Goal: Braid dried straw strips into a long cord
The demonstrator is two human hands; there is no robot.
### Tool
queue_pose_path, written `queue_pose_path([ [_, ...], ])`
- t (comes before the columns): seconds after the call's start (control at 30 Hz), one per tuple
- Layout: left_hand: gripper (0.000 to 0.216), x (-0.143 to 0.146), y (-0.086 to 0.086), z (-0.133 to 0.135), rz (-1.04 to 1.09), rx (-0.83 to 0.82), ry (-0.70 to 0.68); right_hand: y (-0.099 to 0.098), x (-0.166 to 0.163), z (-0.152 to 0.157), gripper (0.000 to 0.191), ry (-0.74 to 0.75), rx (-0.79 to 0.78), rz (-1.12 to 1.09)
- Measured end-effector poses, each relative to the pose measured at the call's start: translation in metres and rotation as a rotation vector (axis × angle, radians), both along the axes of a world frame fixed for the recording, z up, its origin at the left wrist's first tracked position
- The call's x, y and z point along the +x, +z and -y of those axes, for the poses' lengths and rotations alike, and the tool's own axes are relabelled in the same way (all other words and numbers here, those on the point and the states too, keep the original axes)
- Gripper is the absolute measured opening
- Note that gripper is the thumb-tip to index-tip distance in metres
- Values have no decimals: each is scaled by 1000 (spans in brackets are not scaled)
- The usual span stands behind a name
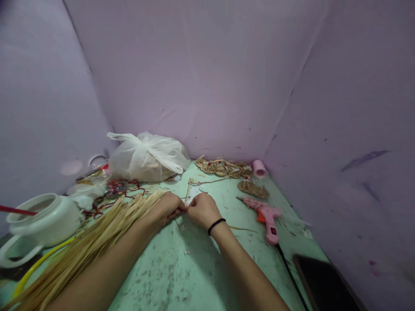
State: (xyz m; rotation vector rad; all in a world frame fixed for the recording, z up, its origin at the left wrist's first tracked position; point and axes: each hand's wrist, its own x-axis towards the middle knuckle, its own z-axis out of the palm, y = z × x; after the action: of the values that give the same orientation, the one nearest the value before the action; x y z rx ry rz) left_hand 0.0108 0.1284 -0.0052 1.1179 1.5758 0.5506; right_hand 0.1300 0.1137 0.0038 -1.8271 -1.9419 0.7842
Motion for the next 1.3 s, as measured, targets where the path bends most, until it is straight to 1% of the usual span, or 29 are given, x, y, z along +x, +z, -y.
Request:
queue_pose_path([
  [0.1,22,-3,3,1,87,-81,-22,2,-8,8,13,25,70,81],
  [0.17,20,-7,5,1,109,-79,-50,3,-11,11,12,49,122,104],
  [0.27,17,-15,7,0,96,-6,-108,5,-8,10,11,137,74,58],
  [0.3,16,-17,8,0,97,7,-134,6,-5,8,11,142,54,21],
  [0.33,15,-19,8,-1,106,7,-160,6,-1,5,12,113,51,-26],
  [0.43,13,-25,5,-5,173,10,-221,5,5,-3,12,-72,83,-230],
  [0.47,12,-26,4,-6,196,14,-230,3,5,-5,12,-105,44,-320],
  [0.5,9,-26,2,-7,220,15,-233,1,4,-6,12,-111,-38,-423],
  [0.6,5,-26,-3,-8,256,6,-224,-7,-6,-4,12,-109,-340,-707],
  [0.63,5,-25,-3,-7,250,5,-224,-9,-9,-4,12,-120,-389,-757],
  [0.67,3,-25,-3,-6,232,11,-230,-11,-11,-3,12,-132,-402,-775],
  [0.77,4,-23,1,-3,103,67,-295,-17,-12,-4,12,-151,-325,-706],
  [0.87,8,-23,6,-2,-137,164,-376,-22,-9,-6,11,-174,-289,-690],
  [1.0,9,-22,15,-2,-438,224,-380,-25,-8,-6,5,-162,-350,-776],
  [1.1,10,-16,24,6,-614,275,-370,-25,-9,-6,4,-184,-397,-822],
  [1.23,23,2,31,28,-766,403,-365,-27,-10,-7,5,-239,-426,-854],
  [1.3,28,12,31,39,-768,419,-379,-27,-10,-7,9,-265,-421,-864],
])
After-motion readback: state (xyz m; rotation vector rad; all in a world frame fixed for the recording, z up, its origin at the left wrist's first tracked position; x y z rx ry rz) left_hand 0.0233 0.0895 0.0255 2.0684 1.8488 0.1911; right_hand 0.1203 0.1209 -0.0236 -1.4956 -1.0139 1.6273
